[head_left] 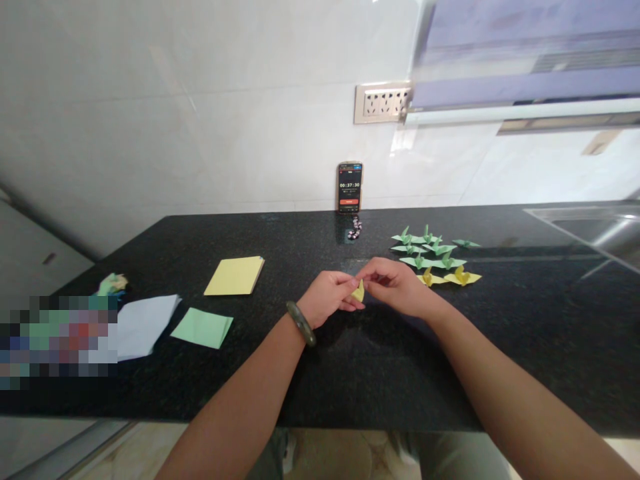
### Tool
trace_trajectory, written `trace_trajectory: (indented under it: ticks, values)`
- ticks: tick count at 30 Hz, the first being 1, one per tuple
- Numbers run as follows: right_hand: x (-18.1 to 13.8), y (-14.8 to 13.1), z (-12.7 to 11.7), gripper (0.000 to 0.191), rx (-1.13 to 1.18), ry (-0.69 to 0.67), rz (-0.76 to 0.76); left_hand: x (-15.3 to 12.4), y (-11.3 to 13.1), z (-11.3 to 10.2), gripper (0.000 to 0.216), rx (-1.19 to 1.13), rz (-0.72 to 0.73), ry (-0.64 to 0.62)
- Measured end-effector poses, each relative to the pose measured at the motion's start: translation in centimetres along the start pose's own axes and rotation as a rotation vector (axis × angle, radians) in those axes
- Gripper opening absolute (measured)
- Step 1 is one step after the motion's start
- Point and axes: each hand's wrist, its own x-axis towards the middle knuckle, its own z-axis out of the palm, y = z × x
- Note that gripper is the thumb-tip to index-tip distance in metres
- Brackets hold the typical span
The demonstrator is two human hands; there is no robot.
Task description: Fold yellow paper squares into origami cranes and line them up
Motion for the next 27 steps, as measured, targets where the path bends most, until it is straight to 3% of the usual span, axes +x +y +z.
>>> trace_trajectory:
  ticks: [13, 27]
  values:
    - [-0.06, -0.21, -0.26, 0.011, -0.009, -0.011, 0.098, 0.09, -0.18, -0.30, 0.019, -0.028, 0.025, -0.022]
    - [-0.09, -0.62, -0.33, 0.009, -0.111, 0.168, -0.045, 0.32, -0.60, -0.14, 0.015, -0.326, 0.022, -0.083]
